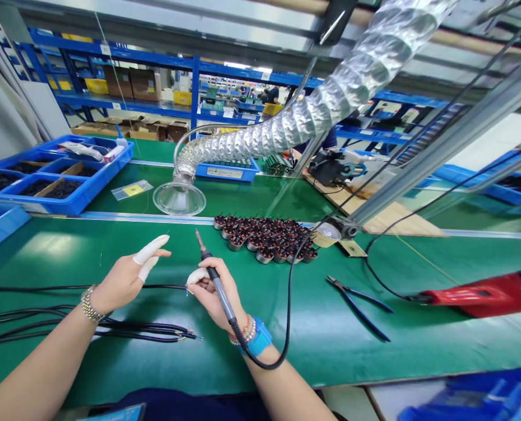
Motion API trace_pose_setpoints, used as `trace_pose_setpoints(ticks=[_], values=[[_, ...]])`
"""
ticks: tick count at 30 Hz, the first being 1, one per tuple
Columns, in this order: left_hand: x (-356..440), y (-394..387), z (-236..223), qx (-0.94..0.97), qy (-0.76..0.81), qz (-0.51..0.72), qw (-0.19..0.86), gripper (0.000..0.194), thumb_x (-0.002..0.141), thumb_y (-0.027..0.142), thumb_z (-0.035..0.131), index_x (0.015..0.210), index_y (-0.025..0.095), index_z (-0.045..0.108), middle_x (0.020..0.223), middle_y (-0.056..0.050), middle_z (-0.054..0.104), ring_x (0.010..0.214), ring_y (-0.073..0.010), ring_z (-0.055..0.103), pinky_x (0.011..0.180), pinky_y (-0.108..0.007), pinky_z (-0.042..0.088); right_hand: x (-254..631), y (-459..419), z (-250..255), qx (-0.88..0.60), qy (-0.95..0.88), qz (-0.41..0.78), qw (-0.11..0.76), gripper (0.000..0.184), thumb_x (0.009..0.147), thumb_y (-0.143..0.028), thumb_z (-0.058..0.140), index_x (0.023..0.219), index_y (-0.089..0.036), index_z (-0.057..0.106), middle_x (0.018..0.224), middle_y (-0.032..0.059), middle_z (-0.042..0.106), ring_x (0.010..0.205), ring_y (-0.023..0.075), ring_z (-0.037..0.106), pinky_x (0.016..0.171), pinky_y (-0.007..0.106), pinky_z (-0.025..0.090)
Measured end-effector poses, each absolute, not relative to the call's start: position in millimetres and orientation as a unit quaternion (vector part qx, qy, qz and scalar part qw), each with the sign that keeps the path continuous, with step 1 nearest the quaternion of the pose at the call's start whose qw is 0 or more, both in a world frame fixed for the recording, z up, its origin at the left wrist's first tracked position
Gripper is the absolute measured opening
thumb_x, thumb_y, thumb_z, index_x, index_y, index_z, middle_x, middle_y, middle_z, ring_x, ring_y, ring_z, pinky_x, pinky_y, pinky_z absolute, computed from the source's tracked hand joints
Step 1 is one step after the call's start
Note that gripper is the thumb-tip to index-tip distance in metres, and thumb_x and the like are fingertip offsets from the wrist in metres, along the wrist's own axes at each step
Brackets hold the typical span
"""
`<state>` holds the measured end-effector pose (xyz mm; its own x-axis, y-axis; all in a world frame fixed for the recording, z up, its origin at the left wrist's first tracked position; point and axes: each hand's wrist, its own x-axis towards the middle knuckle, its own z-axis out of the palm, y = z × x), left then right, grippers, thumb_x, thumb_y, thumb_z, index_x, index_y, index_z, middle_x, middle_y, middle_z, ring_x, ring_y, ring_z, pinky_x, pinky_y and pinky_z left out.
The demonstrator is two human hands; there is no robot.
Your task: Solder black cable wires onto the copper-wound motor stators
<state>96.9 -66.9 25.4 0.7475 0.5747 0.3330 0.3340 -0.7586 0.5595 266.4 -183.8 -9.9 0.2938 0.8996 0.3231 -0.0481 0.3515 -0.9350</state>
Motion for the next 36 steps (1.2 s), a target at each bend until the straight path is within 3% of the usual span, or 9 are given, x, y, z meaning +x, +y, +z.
trace_pose_setpoints(ticks=[5,12,23,29,36], values=[[101.8,-75.1,29.5,0.894,0.234,0.201,0.324,0.022,0.086,0.03,0.042,0.09,0.02,0.062,0.082,0.001,0.069,0.073,-0.0128,0.061,0.068,-0.021,0.044,264.4,-186.0,-10.2,-0.456,-0.467,0.361,0.666,0.038,0.071,-0.025,0.068,0.095,-0.024,0.039,0.07,-0.003,0.061,0.062,0.0111,0.06,0.063,0.026,0.051],[113.5,-85.8,26.3,0.879,0.224,0.189,0.376,0.014,0.075,0.02,0.053,0.066,0.016,0.062,0.064,0.001,0.059,0.058,-0.0093,0.05,0.056,-0.02,0.038,262.4,-188.2,-12.6,-0.446,-0.471,0.363,0.669,0.037,0.072,-0.024,0.068,0.096,-0.024,0.04,0.071,-0.0025,0.061,0.062,0.0112,0.059,0.063,0.027,0.051],[112.4,-85.0,29.5,0.898,0.206,0.128,0.368,0.01,0.071,0.016,0.052,0.063,0.015,0.057,0.064,0.001,0.058,0.057,-0.0097,0.048,0.057,-0.021,0.038,263.7,-189.2,-14.0,-0.445,-0.495,0.347,0.66,0.033,0.073,-0.017,0.065,0.095,-0.024,0.042,0.073,-0.0028,0.061,0.064,0.0101,0.059,0.063,0.025,0.05],[114.9,-88.9,25.4,0.868,0.159,0.065,0.465,0.022,0.082,0.032,0.046,0.088,0.015,0.059,0.076,-0.001,0.062,0.067,-0.012,0.053,0.064,-0.022,0.04,267.7,-190.2,-19.2,-0.443,-0.588,0.273,0.62,0.031,0.076,-0.012,0.06,0.1,-0.024,0.043,0.077,-0.0015,0.06,0.069,0.0106,0.059,0.068,0.026,0.051],[118.9,-90.9,22.0,0.793,0.196,0.035,0.576,0.024,0.078,0.033,0.051,0.068,0.012,0.058,0.063,0.002,0.048,0.061,-0.0101,0.041,0.061,-0.022,0.032,270.8,-193.0,-14.9,-0.472,-0.641,0.137,0.589,0.033,0.071,-0.009,0.066,0.095,-0.025,0.051,0.076,-0.0013,0.063,0.066,0.0112,0.061,0.066,0.023,0.051]])
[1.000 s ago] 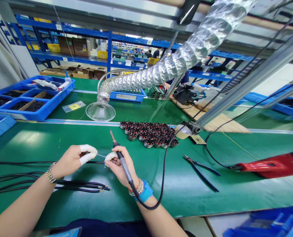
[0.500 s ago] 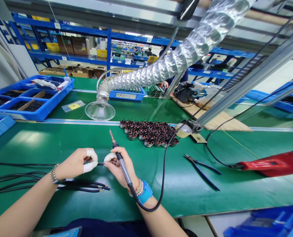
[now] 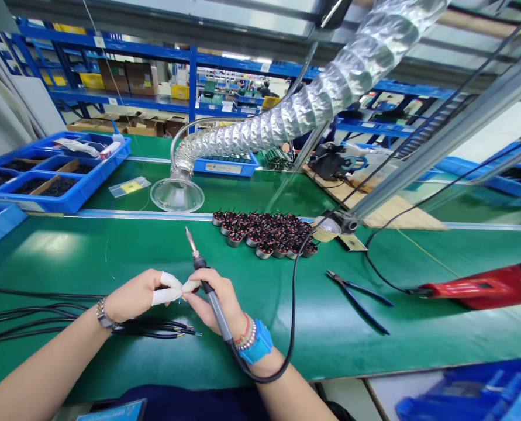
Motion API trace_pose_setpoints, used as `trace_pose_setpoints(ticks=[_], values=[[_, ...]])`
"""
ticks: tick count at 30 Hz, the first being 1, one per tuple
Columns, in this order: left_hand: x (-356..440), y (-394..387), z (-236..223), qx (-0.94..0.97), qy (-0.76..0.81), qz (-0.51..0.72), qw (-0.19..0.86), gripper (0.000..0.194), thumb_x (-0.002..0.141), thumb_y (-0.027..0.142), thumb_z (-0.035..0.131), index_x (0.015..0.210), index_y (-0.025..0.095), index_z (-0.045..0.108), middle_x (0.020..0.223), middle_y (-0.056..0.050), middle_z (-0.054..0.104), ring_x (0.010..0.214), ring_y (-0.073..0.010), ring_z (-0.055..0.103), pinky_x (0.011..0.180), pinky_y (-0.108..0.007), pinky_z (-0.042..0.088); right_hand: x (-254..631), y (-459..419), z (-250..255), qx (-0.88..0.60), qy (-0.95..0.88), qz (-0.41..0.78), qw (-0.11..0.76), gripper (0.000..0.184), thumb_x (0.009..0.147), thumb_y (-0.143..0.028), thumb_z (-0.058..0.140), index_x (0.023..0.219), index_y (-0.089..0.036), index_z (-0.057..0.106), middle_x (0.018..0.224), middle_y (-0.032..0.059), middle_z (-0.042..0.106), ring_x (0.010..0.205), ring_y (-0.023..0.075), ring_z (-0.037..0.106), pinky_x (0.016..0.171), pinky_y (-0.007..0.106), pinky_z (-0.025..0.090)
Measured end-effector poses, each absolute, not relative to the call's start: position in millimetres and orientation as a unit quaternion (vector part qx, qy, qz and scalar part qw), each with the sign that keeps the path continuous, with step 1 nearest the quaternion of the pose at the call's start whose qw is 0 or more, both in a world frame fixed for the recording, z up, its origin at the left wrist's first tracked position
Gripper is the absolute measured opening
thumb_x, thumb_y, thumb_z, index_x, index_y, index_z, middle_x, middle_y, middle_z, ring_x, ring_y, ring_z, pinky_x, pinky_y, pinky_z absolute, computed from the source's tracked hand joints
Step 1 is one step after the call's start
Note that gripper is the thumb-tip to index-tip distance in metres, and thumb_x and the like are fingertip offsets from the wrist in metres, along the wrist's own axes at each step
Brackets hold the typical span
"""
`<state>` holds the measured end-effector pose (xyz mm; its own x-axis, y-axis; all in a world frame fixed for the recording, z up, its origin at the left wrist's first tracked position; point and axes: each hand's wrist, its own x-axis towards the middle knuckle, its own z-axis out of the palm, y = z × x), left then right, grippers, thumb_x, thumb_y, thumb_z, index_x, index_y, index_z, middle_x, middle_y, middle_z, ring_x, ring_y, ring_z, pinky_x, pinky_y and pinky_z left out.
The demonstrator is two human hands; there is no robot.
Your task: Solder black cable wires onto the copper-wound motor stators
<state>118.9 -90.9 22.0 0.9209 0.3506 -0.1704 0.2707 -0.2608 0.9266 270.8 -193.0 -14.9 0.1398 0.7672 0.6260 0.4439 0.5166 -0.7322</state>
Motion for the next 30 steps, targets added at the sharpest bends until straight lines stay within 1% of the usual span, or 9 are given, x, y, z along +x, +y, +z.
trace_pose_setpoints(ticks=[3,6,9,13,18,21,23,27,30], values=[[120.9,-92.2,20.7,0.75,0.219,0.059,0.622,0.022,0.073,0.033,0.054,0.067,0.012,0.056,0.061,0.003,0.046,0.06,-0.01,0.038,0.059,-0.022,0.03,269.5,-192.1,-16.1,-0.475,-0.635,0.126,0.596,0.033,0.071,-0.01,0.066,0.097,-0.025,0.051,0.078,-0.0005,0.063,0.067,0.0119,0.062,0.067,0.024,0.052],[122.5,-93.8,19.7,0.73,0.239,0.079,0.635,0.021,0.07,0.033,0.056,0.066,0.012,0.055,0.061,0.003,0.045,0.06,-0.01,0.037,0.058,-0.022,0.029,268.1,-190.9,-15.6,-0.476,-0.641,0.118,0.591,0.035,0.073,-0.011,0.064,0.101,-0.025,0.049,0.081,0.0007,0.065,0.071,0.0127,0.064,0.069,0.024,0.053],[122.5,-94.3,19.2,0.735,0.246,0.086,0.626,0.019,0.07,0.031,0.056,0.066,0.012,0.056,0.062,0.002,0.047,0.061,-0.0106,0.038,0.059,-0.022,0.03,267.9,-190.4,-13.4,-0.479,-0.65,0.1,0.581,0.034,0.073,-0.011,0.064,0.102,-0.024,0.049,0.081,0.0012,0.065,0.072,0.0127,0.064,0.07,0.024,0.053],[121.7,-93.7,19.6,0.759,0.245,0.085,0.597,0.018,0.072,0.03,0.054,0.067,0.013,0.057,0.063,0.002,0.05,0.062,-0.0113,0.042,0.06,-0.022,0.033,270.3,-190.9,-11.8,-0.49,-0.656,0.085,0.568,0.032,0.073,-0.011,0.064,0.1,-0.023,0.05,0.078,0.0006,0.065,0.069,0.0123,0.064,0.068,0.023,0.053],[122.2,-94.2,20.0,0.791,0.245,0.097,0.552,0.021,0.077,0.033,0.05,0.074,0.014,0.059,0.073,0.0,0.057,0.07,-0.0136,0.048,0.068,-0.023,0.036,270.1,-189.7,-11.9,-0.514,-0.642,0.082,0.563,0.029,0.072,-0.011,0.064,0.095,-0.023,0.051,0.077,-0.0001,0.062,0.065,0.0109,0.061,0.065,0.021,0.052],[123.8,-95.2,18.3,0.784,0.256,0.12,0.553,0.02,0.076,0.032,0.05,0.07,0.015,0.056,0.07,0.0,0.055,0.069,-0.0133,0.047,0.067,-0.024,0.037,269.0,-187.0,-11.1,-0.514,-0.636,0.097,0.567,0.029,0.074,-0.012,0.063,0.097,-0.023,0.05,0.076,-0.0008,0.062,0.065,0.0104,0.061,0.065,0.021,0.052],[125.0,-95.5,16.6,0.773,0.27,0.144,0.555,0.018,0.075,0.031,0.05,0.067,0.015,0.053,0.067,0.001,0.053,0.067,-0.0129,0.046,0.066,-0.024,0.037,273.8,-186.5,-10.2,-0.518,-0.64,0.111,0.556,0.032,0.074,-0.014,0.063,0.101,-0.024,0.048,0.081,0.0003,0.063,0.069,0.0114,0.062,0.068,0.022,0.052],[126.0,-92.9,11.6,0.762,0.287,0.171,0.555,0.016,0.074,0.029,0.05,0.066,0.015,0.051,0.067,0.0,0.053,0.067,-0.013,0.048,0.068,-0.025,0.037,303.2,-191.6,-12.5,-0.557,-0.637,0.114,0.521,0.04,0.074,-0.02,0.065,0.107,-0.024,0.043,0.098,0.005,0.063,0.087,0.0163,0.063,0.08,0.029,0.051],[127.5,-87.7,7.2,0.764,0.296,0.177,0.546,0.016,0.073,0.03,0.051,0.066,0.016,0.052,0.068,0.0,0.054,0.067,-0.0133,0.048,0.068,-0.025,0.038,327.2,-196.3,-21.8,-0.605,-0.643,0.127,0.453,0.044,0.072,-0.02,0.066,0.109,-0.023,0.043,0.106,0.0071,0.06,0.095,0.0195,0.062,0.085,0.034,0.05]])
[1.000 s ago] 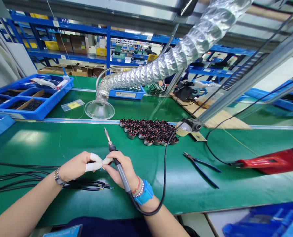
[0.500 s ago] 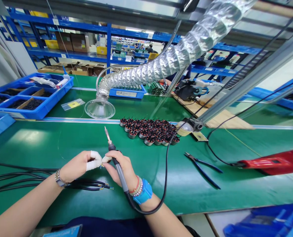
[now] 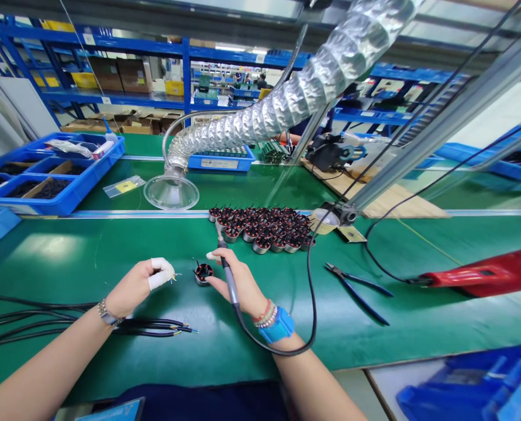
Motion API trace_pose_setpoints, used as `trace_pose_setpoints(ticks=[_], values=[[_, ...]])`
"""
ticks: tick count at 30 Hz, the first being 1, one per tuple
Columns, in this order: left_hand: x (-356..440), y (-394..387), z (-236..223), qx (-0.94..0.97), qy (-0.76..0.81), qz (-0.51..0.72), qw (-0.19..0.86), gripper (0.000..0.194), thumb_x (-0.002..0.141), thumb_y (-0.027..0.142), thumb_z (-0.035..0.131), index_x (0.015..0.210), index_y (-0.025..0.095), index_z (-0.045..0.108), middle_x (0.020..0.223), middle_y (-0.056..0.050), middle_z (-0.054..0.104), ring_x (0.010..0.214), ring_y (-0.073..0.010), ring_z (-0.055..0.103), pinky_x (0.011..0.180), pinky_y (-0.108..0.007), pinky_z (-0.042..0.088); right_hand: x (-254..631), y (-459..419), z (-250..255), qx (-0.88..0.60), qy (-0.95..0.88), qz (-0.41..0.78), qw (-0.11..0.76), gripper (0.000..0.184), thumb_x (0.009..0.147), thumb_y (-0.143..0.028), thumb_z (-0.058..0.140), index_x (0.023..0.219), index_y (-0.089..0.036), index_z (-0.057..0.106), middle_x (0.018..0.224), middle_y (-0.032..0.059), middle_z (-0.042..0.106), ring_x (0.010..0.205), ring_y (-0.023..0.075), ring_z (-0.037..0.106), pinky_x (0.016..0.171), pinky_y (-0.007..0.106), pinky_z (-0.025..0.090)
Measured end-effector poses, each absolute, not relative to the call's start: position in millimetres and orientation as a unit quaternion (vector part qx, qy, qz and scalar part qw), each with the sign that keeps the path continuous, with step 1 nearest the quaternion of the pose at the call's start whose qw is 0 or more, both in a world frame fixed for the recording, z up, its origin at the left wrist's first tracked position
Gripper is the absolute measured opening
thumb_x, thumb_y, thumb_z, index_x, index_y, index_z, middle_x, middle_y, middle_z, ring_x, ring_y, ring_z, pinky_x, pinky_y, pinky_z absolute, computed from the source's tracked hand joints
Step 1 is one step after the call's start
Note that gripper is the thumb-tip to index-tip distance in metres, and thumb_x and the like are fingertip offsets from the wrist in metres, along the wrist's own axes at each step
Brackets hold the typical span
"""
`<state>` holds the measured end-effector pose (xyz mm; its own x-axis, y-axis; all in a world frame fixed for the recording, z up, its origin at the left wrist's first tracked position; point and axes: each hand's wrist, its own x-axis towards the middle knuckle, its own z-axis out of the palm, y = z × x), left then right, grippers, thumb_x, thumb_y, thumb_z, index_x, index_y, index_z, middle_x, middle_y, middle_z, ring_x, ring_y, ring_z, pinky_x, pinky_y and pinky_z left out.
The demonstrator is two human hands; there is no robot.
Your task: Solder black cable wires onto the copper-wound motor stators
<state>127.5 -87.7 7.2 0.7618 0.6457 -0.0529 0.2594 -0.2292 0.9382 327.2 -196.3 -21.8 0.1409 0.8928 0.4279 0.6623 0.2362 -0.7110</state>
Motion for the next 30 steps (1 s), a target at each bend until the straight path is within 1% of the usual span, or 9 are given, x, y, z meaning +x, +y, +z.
trace_pose_setpoints(ticks=[3,9,12,16,18,20,22,26,30], values=[[133.0,-79.5,5.3,0.777,0.303,0.18,0.522,0.015,0.073,0.029,0.051,0.066,0.016,0.053,0.068,0.0,0.055,0.067,-0.0139,0.049,0.068,-0.026,0.039,335.3,-196.2,-34.0,-0.624,-0.643,0.18,0.406,0.045,0.071,-0.02,0.065,0.11,-0.022,0.042,0.105,0.0067,0.061,0.092,0.0198,0.063,0.082,0.033,0.05],[150.0,-63.3,7.2,0.839,0.3,0.137,0.433,0.016,0.072,0.029,0.049,0.066,0.016,0.055,0.069,-0.001,0.059,0.068,-0.0156,0.052,0.068,-0.027,0.04,321.4,-194.1,-43.5,-0.612,-0.65,0.192,0.407,0.037,0.074,-0.02,0.061,0.106,-0.02,0.044,0.093,0.0037,0.064,0.083,0.0163,0.064,0.078,0.03,0.049],[153.8,-61.1,7.5,0.862,0.287,0.113,0.401,0.017,0.073,0.028,0.047,0.068,0.015,0.057,0.069,-0.002,0.06,0.067,-0.0154,0.053,0.067,-0.027,0.04,319.0,-198.6,-38.5,-0.596,-0.668,0.153,0.419,0.038,0.073,-0.021,0.063,0.106,-0.019,0.047,0.095,0.0053,0.064,0.08,0.016,0.063,0.075,0.028,0.05],[155.2,-59.6,9.2,0.881,0.271,0.09,0.376,0.017,0.074,0.026,0.046,0.071,0.015,0.059,0.072,-0.002,0.061,0.067,-0.0143,0.053,0.065,-0.025,0.04,322.0,-207.5,-16.4,-0.593,-0.646,0.063,0.476,0.016,0.082,-0.019,0.053,0.098,-0.019,0.055,0.084,0.0033,0.066,0.071,0.0123,0.063,0.068,0.023,0.049],[155.5,-58.7,10.4,0.889,0.265,0.085,0.364,0.017,0.074,0.025,0.046,0.071,0.015,0.059,0.071,-0.001,0.061,0.064,-0.0134,0.052,0.062,-0.024,0.039,323.7,-211.8,-0.4,-0.593,-0.637,0.035,0.491,0.017,0.084,-0.02,0.05,0.099,-0.021,0.058,0.079,0.0016,0.067,0.064,0.0108,0.062,0.065,0.022,0.049],[155.7,-58.9,11.0,0.894,0.258,0.086,0.356,0.017,0.074,0.024,0.045,0.071,0.015,0.059,0.07,-0.001,0.06,0.063,-0.0129,0.051,0.061,-0.023,0.039,324.6,-214.4,13.5,-0.59,-0.636,0.004,0.497,0.021,0.082,-0.024,0.054,0.103,-0.022,0.059,0.084,0.0024,0.068,0.065,0.0124,0.061,0.064,0.024,0.049],[155.7,-60.4,10.4,0.896,0.253,0.088,0.354,0.017,0.074,0.023,0.044,0.07,0.015,0.058,0.07,-0.001,0.06,0.063,-0.0126,0.051,0.061,-0.023,0.039,324.9,-214.7,20.5,-0.587,-0.625,-0.016,0.515,0.02,0.08,-0.025,0.056,0.099,-0.023,0.063,0.084,0.003,0.068,0.068,0.0145,0.06,0.065,0.027,0.049],[155.8,-63.3,6.2,0.897,0.251,0.087,0.354,0.017,0.075,0.023,0.044,0.069,0.015,0.058,0.069,-0.001,0.059,0.061,-0.0119,0.05,0.06,-0.023,0.038,326.1,-209.9,10.9,-0.591,-0.571,0.053,0.567,0.012,0.079,-0.019,0.054,0.082,-0.021,0.066,0.075,0.0012,0.068,0.065,0.0143,0.059,0.063,0.028,0.049],[156.3,-61.6,2.4,0.894,0.258,0.09,0.354,0.017,0.074,0.024,0.046,0.071,0.015,0.059,0.07,-0.001,0.059,0.061,-0.0122,0.05,0.059,-0.023,0.038,328.4,-206.3,-5.4,-0.597,-0.526,0.128,0.592,0.011,0.076,-0.019,0.056,0.077,-0.021,0.066,0.074,0.0004,0.067,0.066,0.015,0.06,0.064,0.029,0.049]])
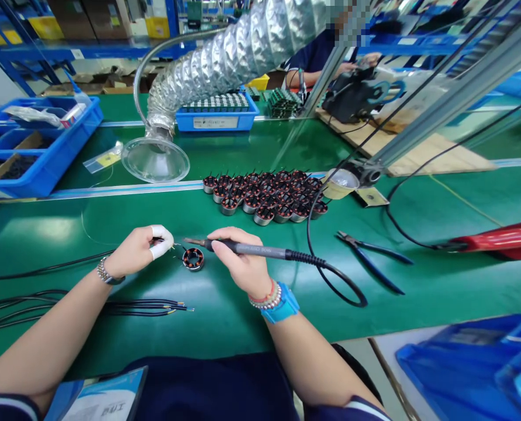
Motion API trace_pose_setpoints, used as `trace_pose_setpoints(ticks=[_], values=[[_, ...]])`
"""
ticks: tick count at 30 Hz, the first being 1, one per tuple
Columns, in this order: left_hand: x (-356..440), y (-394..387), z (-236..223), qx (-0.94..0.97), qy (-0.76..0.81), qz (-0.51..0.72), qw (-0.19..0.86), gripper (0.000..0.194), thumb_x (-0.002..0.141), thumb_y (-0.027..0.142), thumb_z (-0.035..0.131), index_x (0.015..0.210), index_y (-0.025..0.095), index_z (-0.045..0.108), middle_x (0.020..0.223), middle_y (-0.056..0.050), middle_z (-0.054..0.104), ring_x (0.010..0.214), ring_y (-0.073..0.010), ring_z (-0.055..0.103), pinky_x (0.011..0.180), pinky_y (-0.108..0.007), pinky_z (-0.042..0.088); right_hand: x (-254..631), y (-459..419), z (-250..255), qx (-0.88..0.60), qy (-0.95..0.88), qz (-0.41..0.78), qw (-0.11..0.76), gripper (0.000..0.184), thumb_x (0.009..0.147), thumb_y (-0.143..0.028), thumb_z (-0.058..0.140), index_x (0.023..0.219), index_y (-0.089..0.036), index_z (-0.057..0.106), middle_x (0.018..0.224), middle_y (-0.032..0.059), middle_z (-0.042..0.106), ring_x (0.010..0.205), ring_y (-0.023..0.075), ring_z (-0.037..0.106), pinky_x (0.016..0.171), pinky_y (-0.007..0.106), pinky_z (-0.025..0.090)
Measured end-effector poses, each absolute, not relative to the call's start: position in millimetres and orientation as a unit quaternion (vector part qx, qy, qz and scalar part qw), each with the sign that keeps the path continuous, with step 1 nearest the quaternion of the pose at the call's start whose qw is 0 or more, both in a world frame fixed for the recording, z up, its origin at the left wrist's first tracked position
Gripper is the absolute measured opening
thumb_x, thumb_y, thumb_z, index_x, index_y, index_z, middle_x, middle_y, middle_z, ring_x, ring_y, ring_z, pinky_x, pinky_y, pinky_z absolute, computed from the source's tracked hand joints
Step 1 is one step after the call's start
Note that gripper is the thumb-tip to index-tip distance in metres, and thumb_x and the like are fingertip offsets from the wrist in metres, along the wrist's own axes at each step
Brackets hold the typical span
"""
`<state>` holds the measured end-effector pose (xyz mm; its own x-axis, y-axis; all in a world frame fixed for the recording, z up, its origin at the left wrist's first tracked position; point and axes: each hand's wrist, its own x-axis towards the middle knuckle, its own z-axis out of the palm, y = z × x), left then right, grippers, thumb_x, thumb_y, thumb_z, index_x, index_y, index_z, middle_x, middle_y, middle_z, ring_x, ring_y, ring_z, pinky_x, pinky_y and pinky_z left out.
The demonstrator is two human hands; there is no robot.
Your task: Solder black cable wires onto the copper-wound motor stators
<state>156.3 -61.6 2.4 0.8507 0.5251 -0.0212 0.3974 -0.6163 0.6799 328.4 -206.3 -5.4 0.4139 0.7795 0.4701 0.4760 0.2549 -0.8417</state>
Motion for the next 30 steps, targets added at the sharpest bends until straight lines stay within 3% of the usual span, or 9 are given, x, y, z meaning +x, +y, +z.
trace_pose_setpoints(ticks=[30], values=[[158.1,-56.6,1.1,0.904,0.248,0.097,0.333,0.017,0.075,0.025,0.047,0.073,0.015,0.061,0.073,-0.002,0.062,0.063,-0.0129,0.053,0.06,-0.023,0.04,328.4,-201.9,-15.5,-0.584,-0.486,0.201,0.618,0.009,0.075,-0.021,0.058,0.078,-0.021,0.067,0.075,-0.0003,0.066,0.068,0.0144,0.06,0.065,0.029,0.049]])
